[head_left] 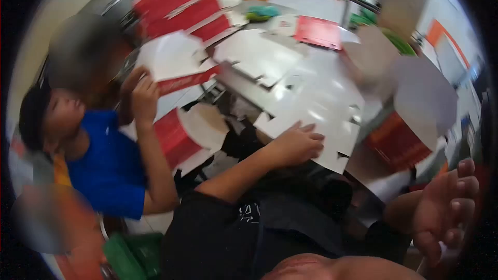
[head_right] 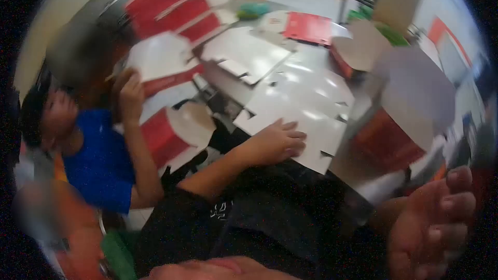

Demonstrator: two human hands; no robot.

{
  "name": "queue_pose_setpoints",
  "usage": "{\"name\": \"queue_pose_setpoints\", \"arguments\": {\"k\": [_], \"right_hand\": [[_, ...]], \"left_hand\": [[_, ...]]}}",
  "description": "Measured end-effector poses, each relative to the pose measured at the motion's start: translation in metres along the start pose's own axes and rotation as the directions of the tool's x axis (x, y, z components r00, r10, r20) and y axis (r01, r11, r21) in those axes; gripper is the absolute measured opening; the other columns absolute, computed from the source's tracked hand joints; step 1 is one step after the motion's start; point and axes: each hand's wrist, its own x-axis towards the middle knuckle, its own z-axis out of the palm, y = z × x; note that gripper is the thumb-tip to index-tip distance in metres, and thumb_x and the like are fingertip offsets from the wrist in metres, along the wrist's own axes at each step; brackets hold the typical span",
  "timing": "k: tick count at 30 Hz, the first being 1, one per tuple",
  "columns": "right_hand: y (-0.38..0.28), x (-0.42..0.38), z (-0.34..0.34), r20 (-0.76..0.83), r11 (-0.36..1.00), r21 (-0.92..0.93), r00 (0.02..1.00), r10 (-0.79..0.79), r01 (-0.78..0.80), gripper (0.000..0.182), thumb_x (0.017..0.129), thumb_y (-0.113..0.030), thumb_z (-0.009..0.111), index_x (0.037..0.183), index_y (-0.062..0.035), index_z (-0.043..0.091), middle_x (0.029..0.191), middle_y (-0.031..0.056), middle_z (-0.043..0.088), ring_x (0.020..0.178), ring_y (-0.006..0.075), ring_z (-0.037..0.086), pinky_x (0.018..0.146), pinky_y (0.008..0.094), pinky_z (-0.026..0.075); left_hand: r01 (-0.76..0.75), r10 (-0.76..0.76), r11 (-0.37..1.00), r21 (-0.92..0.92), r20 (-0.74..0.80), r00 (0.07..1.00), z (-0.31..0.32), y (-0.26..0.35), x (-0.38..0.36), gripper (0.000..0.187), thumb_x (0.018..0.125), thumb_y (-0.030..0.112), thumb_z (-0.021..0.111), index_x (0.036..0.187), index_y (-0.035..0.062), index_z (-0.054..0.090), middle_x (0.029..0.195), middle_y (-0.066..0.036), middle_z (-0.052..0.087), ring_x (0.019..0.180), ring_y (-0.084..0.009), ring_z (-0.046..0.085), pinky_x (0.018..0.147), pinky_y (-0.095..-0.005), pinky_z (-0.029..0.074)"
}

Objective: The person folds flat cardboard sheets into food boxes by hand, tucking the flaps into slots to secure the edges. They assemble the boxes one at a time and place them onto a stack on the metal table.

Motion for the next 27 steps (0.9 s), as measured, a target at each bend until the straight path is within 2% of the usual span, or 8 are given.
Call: {"name": "queue_pose_setpoints", "arguments": {"k": [6,9,18,20,21,23,25,27], "right_hand": [[0.026,0.069,0.138,-0.172,0.994,0.111,0.985,0.025,-0.006,0.041,0.100,-0.046,0.057,0.124,-0.0127,0.063,0.109,0.0120,0.070,0.100,0.0331,0.066,0.088,0.0555,0.049],[0.047,0.071,0.167,0.162,0.989,0.099,0.983,0.090,-0.107,0.024,0.089,-0.029,0.077,0.099,-0.0082,0.070,0.090,0.0070,0.070,0.086,0.0276,0.067,0.080,0.0449,0.051],[0.051,0.037,0.108,0.058,0.968,-0.083,0.969,0.242,-0.237,0.027,0.078,-0.028,0.086,0.078,-0.0065,0.070,0.074,0.0053,0.066,0.076,0.0275,0.066,0.076,0.0456,0.050],[0.047,0.034,0.078,0.004,0.959,-0.113,0.965,0.263,-0.261,0.036,0.084,-0.036,0.081,0.079,-0.0027,0.070,0.073,0.0075,0.065,0.075,0.0296,0.066,0.077,0.0484,0.050],[0.048,0.026,0.058,0.033,0.971,-0.102,0.975,0.221,-0.217,0.039,0.100,-0.033,0.067,0.086,0.0032,0.069,0.076,0.0159,0.065,0.077,0.0339,0.063,0.080,0.0520,0.050],[0.050,-0.005,0.015,0.029,0.983,-0.119,0.989,0.145,-0.141,0.043,0.104,-0.036,0.058,0.101,0.0058,0.069,0.086,0.0195,0.067,0.087,0.0388,0.065,0.089,0.0583,0.050],[0.053,-0.004,-0.007,-0.010,0.987,-0.160,1.000,0.001,-0.002,0.043,0.109,-0.037,0.047,0.099,0.0006,0.065,0.083,0.0144,0.065,0.082,0.0330,0.065,0.077,0.0500,0.050],[0.056,0.011,-0.005,-0.137,0.955,-0.281,0.981,-0.135,0.092,0.053,0.116,-0.037,0.030,0.078,-0.0112,0.057,0.064,0.0012,0.058,0.059,0.0155,0.064,0.046,0.0288,0.049]], "left_hand": [[-0.012,0.003,0.998,-0.066,-0.130,0.992,0.004,-0.003,-0.014,0.027,0.094,0.032,0.070,0.115,0.0146,0.075,0.127,-0.007,0.072,0.126,-0.0362,0.063,0.103,-0.0567,0.051],[0.067,-0.111,0.980,-0.185,-0.242,0.964,-0.004,-0.003,-0.018,0.021,0.093,0.027,0.069,0.109,0.0161,0.078,0.105,-0.011,0.076,0.098,-0.0367,0.071,0.086,-0.0508,0.056],[0.098,-0.151,0.971,-0.217,-0.240,0.959,-0.032,-0.015,0.001,0.016,0.090,0.028,0.074,0.097,0.0142,0.081,0.087,-0.013,0.075,0.083,-0.0351,0.072,0.075,-0.0452,0.056],[0.195,-0.250,0.913,-0.359,-0.115,0.961,-0.044,-0.017,0.004,0.017,0.085,0.030,0.080,0.094,0.0159,0.082,0.081,-0.012,0.075,0.076,-0.0291,0.072,0.072,-0.0400,0.056],[0.241,-0.302,0.853,-0.463,-0.060,0.952,-0.049,-0.016,0.003,0.016,0.084,0.027,0.082,0.094,0.0144,0.082,0.082,-0.009,0.076,0.075,-0.0220,0.072,0.071,-0.0359,0.055],[0.139,-0.205,0.766,-0.627,-0.034,0.978,-0.035,-0.036,0.006,0.014,0.084,0.022,0.083,0.091,0.0097,0.081,0.082,-0.004,0.076,0.078,-0.0150,0.070,0.070,-0.0325,0.055],[0.192,-0.226,0.665,-0.722,0.051,0.973,-0.027,-0.043,0.007,0.014,0.087,0.020,0.083,0.091,0.0072,0.079,0.082,-0.001,0.074,0.079,-0.0128,0.068,0.071,-0.0320,0.055],[0.206,-0.309,0.504,-0.839,0.048,0.950,-0.024,-0.050,0.009,0.015,0.090,0.020,0.082,0.091,0.0060,0.076,0.082,0.001,0.071,0.079,-0.0110,0.066,0.072,-0.0317,0.055]]}}
